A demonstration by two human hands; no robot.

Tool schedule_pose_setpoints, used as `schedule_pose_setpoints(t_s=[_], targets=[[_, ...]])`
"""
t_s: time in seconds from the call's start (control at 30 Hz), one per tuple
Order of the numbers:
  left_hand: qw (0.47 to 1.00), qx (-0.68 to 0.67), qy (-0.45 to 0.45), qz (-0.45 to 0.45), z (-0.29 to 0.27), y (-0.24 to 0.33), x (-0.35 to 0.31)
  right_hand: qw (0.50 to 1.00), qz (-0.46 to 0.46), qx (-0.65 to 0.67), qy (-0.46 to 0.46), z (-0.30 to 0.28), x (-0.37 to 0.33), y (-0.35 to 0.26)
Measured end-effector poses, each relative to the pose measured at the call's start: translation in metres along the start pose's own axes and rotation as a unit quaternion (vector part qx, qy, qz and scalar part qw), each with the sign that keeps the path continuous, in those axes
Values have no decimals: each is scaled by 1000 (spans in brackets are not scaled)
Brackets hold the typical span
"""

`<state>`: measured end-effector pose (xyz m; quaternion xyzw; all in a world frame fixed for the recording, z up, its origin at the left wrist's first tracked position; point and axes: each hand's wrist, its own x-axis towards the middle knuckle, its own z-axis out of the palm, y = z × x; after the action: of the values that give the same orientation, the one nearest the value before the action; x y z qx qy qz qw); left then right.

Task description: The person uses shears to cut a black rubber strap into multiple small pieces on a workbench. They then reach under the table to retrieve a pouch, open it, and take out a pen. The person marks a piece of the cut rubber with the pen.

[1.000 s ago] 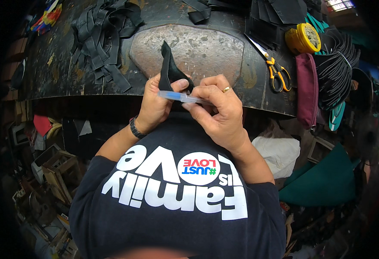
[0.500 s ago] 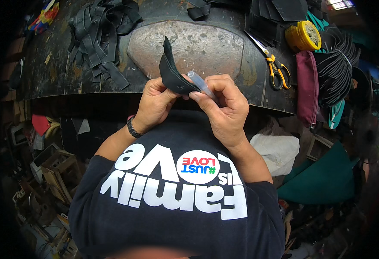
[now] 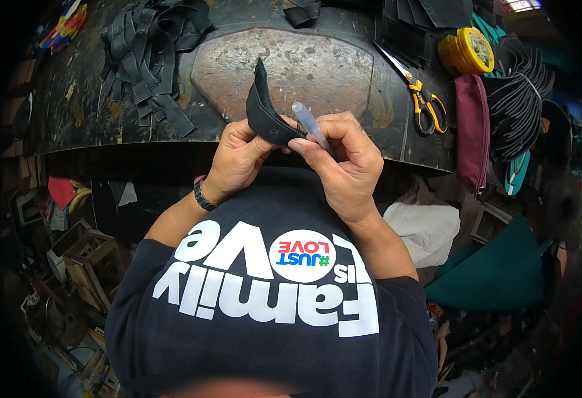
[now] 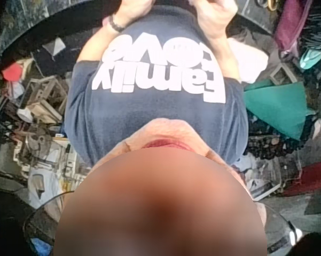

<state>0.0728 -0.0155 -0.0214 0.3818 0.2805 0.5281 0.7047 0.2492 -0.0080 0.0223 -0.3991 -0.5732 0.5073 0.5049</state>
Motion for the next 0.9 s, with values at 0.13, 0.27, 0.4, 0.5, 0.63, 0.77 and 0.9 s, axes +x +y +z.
schedule_pose_setpoints(t_s=[0.13,0.27,0.4,0.5,0.63,0.77,0.9], targets=[[1000,20,-14,6,-1,-1,0,1000,-1,11,2,-1,-1,1],[999,29,-14,-2,-1,-2,-2,1000,-5,17,3,0,-1,2],[1000,19,-19,5,-2,-3,-2,1000,-4,27,5,2,-1,0],[1000,-5,-22,3,-2,-2,-3,999,7,45,8,5,-3,-3],[999,-23,-4,32,6,-3,-8,998,13,65,8,6,-4,-1],[999,30,36,16,5,-4,-3,999,35,35,-15,4,-4,5],[997,31,73,-15,1,-1,1,986,111,121,-39,-4,1,2]])
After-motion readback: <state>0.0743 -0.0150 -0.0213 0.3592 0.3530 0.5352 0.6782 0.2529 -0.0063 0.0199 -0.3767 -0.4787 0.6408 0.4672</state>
